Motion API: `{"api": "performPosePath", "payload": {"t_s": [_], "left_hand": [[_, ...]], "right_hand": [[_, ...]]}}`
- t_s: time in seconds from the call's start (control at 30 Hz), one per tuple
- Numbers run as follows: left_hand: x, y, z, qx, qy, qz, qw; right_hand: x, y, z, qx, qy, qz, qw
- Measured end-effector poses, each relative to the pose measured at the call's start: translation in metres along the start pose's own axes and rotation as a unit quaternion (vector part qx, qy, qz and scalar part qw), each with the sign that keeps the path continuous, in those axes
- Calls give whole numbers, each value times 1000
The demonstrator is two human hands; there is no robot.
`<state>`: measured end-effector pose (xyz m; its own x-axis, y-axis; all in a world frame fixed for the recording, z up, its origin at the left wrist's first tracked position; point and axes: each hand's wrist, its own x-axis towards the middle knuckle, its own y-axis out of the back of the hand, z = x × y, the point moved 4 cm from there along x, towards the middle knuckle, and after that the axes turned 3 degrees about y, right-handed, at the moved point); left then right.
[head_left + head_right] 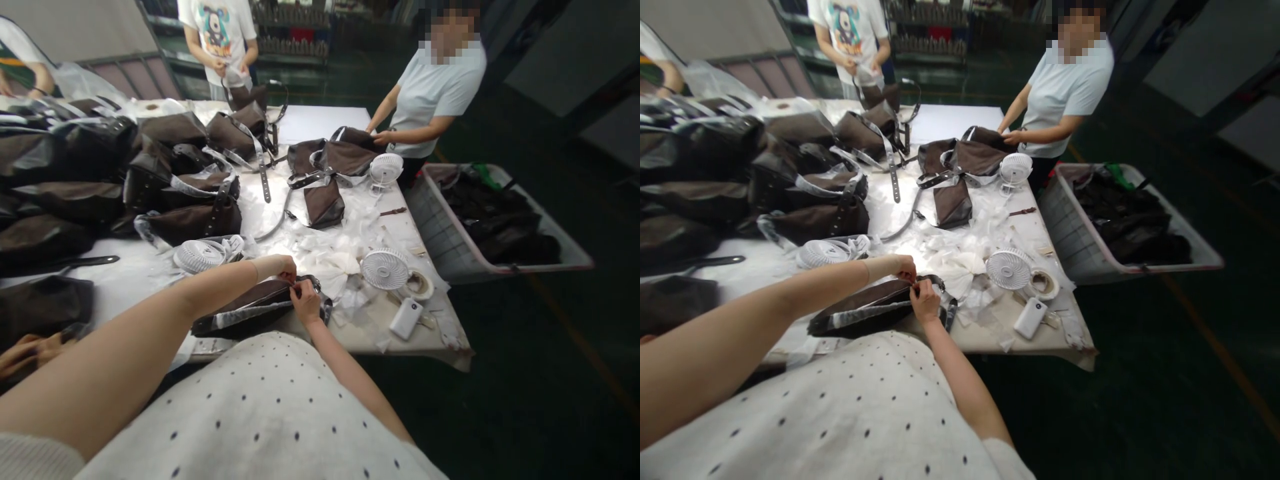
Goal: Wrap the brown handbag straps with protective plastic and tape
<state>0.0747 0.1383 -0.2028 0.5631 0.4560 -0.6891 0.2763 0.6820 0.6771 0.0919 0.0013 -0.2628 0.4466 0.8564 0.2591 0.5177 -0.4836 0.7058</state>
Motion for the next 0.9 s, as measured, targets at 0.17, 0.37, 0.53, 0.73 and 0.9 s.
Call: {"api": "performPosePath", "payload": {"t_s": [0.17,0.37,0.53,0.73,0.9], "left_hand": [[-2,-12,0,24,28,40,999],[-10,-31,1,17,-25,108,994],[-16,-38,-11,3,-90,125,988],[-30,-43,-20,-5,-175,121,977],[-37,-52,-29,-20,-205,141,968]], "right_hand": [[-2,9,0,-18,17,-9,1000],[3,19,8,-23,29,-41,998],[24,27,13,-19,90,-106,990],[53,27,14,76,172,-206,960],[71,13,27,199,86,-294,931]]}}
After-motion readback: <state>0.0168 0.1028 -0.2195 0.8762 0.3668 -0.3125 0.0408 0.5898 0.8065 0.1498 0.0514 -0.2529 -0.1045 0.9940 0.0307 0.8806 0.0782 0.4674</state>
